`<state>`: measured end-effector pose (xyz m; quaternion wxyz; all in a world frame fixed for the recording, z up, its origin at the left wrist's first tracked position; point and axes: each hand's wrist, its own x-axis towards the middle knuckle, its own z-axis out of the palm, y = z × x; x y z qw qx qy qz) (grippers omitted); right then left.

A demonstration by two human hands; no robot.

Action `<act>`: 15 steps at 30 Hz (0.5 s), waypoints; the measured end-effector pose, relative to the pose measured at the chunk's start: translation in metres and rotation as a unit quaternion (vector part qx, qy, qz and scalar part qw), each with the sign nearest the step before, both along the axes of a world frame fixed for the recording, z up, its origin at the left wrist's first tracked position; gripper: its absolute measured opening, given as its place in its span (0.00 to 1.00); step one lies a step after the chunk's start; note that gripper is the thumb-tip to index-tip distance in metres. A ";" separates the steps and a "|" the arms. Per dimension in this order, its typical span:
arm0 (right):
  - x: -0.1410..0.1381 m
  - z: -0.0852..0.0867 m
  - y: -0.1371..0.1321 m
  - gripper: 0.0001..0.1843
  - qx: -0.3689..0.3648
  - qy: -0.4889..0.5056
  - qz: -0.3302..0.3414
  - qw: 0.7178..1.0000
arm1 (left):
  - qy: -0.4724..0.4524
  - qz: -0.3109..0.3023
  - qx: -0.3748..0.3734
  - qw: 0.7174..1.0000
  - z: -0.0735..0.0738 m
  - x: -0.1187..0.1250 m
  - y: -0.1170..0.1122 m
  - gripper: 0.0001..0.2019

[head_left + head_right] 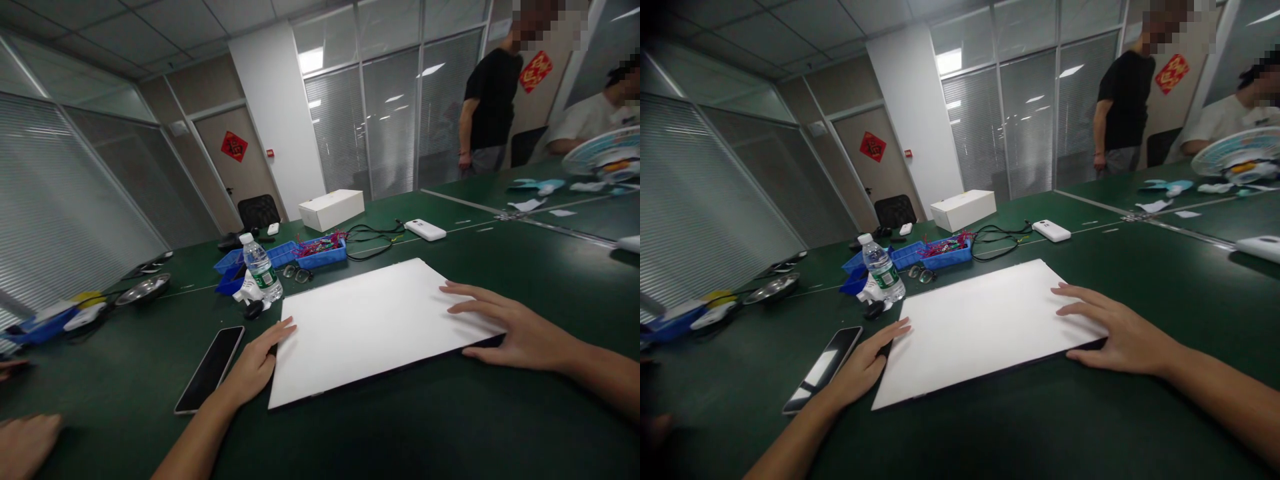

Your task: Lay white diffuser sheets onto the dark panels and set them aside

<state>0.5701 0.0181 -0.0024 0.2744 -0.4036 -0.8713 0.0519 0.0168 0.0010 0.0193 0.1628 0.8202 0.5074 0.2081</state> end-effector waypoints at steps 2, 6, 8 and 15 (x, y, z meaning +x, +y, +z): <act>0.001 0.001 -0.001 0.30 0.007 0.008 -0.003 1.000 | 0.008 0.017 0.005 1.000 0.000 0.003 0.002 0.31; 0.004 0.004 -0.002 0.30 0.030 0.022 -0.002 0.999 | 0.017 0.029 0.024 0.999 0.000 0.006 0.005 0.26; 0.006 0.005 -0.002 0.30 0.041 0.031 -0.003 0.999 | 0.019 0.030 0.026 0.999 0.001 0.006 0.006 0.26; 0.015 0.005 0.000 0.26 0.070 0.066 -0.001 0.995 | -0.029 0.037 0.014 0.999 0.004 0.007 0.004 0.23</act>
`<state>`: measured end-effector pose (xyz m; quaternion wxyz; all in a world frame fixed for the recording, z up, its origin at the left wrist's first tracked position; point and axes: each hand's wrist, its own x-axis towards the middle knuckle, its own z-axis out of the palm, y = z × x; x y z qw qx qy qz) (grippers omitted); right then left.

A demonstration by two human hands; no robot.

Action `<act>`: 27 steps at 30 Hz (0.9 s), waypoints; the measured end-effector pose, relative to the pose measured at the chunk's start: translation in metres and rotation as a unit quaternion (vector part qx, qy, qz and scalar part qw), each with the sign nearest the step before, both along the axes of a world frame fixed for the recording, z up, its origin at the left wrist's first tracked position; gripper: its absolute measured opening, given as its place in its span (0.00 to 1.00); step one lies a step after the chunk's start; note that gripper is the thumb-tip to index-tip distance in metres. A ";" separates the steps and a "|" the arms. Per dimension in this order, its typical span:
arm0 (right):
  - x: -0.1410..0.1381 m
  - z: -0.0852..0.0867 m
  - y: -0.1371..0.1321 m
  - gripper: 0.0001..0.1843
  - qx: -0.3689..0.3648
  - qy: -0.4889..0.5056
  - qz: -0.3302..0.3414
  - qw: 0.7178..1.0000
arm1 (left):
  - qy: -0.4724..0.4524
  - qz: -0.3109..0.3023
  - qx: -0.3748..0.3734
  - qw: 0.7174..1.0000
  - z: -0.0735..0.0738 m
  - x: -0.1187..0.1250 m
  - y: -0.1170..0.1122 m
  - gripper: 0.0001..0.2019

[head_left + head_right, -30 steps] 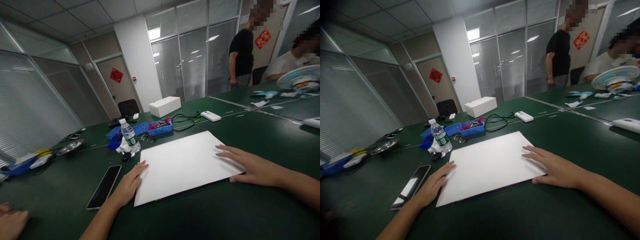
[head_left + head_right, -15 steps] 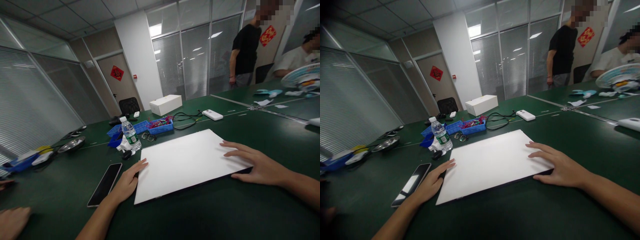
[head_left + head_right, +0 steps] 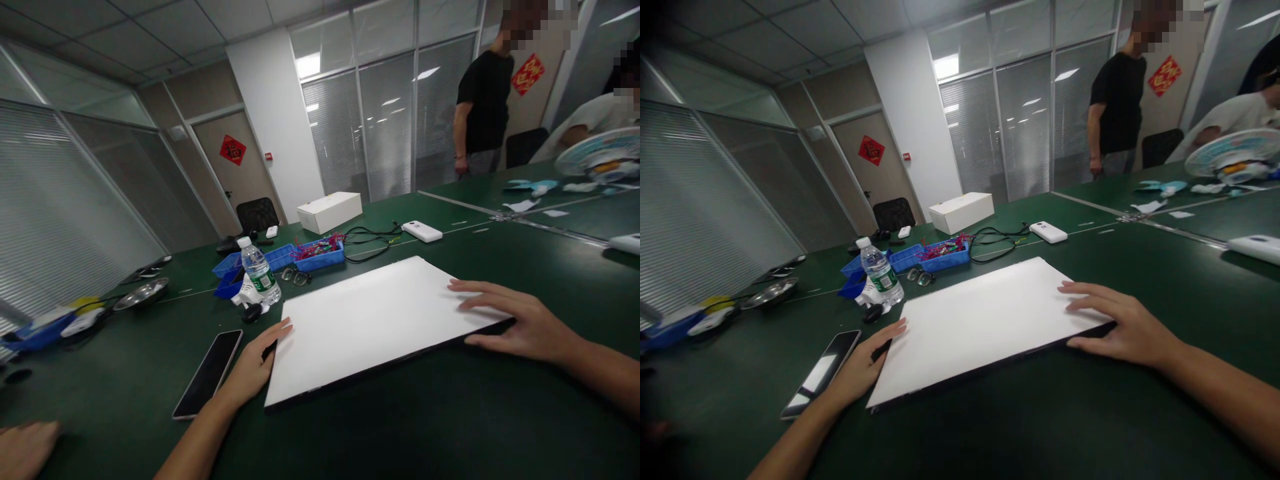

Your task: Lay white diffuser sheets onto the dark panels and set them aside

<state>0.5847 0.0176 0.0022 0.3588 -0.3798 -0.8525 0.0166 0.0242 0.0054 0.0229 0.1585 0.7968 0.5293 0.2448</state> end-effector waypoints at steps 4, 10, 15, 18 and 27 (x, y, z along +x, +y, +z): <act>0.009 -0.004 0.003 0.22 0.002 0.005 0.003 1.000 | -0.030 0.005 -0.012 0.999 -0.001 0.001 0.000 0.22; 0.013 -0.001 0.004 0.20 -0.034 0.024 -0.016 0.999 | -0.045 -0.018 -0.023 0.999 -0.014 -0.008 0.008 0.24; 0.010 0.009 -0.001 0.20 0.028 -0.014 -0.013 0.999 | -0.010 -0.041 0.038 0.998 -0.016 -0.010 0.009 0.25; 0.001 0.020 -0.006 0.23 0.107 -0.065 -0.016 0.992 | -0.004 -0.041 0.068 0.997 -0.010 -0.006 0.005 0.26; -0.032 0.016 -0.017 0.25 0.238 -0.141 0.021 0.961 | 0.014 -0.061 0.108 0.992 -0.009 0.005 -0.002 0.22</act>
